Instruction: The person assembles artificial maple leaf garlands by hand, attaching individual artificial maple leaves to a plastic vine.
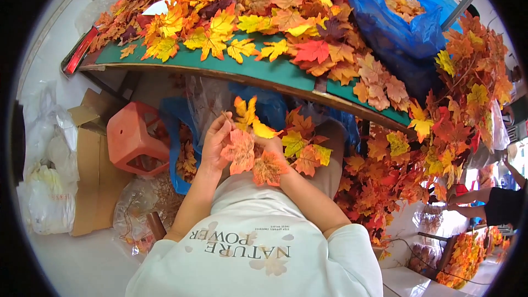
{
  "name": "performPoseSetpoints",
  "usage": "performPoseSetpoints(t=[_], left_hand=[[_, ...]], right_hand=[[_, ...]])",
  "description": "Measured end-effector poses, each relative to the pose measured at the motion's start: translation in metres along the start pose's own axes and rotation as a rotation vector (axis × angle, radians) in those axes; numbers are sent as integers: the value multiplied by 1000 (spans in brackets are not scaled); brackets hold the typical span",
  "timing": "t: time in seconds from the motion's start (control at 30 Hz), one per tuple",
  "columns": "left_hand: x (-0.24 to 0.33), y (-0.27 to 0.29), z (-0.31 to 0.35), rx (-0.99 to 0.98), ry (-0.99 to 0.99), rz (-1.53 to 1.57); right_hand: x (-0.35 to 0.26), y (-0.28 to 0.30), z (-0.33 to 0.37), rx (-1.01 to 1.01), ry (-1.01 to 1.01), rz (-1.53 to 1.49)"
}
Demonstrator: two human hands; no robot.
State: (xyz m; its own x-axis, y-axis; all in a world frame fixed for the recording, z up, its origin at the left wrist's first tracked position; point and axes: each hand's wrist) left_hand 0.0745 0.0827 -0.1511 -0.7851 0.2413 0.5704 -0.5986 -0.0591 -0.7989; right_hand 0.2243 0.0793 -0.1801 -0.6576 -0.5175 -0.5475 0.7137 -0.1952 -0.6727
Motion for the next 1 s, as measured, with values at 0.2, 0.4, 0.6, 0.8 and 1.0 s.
performPoseSetpoints(t=[0.2,0.4,0.6,0.8,1.0], left_hand=[[5,14,-1,-1,-76,-173],[24,-2,9,115,-795,-1332],[22,-14,5,41,-405,-473],[34,-2,-5,41,-244,-24],[20,-6,14,-2,-1,63]], right_hand=[[-31,16,-6,-307,515,1127],[-79,-31,59,-368,867,1479],[7,13,27,-657,986,1953],[-44,-16,58,-1025,647,1648],[-163,-39,89,-368,790,1482]])
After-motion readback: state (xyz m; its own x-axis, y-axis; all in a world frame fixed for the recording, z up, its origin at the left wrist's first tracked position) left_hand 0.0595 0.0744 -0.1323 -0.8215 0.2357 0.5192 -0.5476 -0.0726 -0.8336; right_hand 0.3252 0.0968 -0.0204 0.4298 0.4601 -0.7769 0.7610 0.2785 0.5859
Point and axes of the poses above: each hand's wrist, its own z-axis away from the middle knuckle, its own y-axis out of the back of the hand, x = y × z, and after that the axes turned 4 degrees about y, right-handed
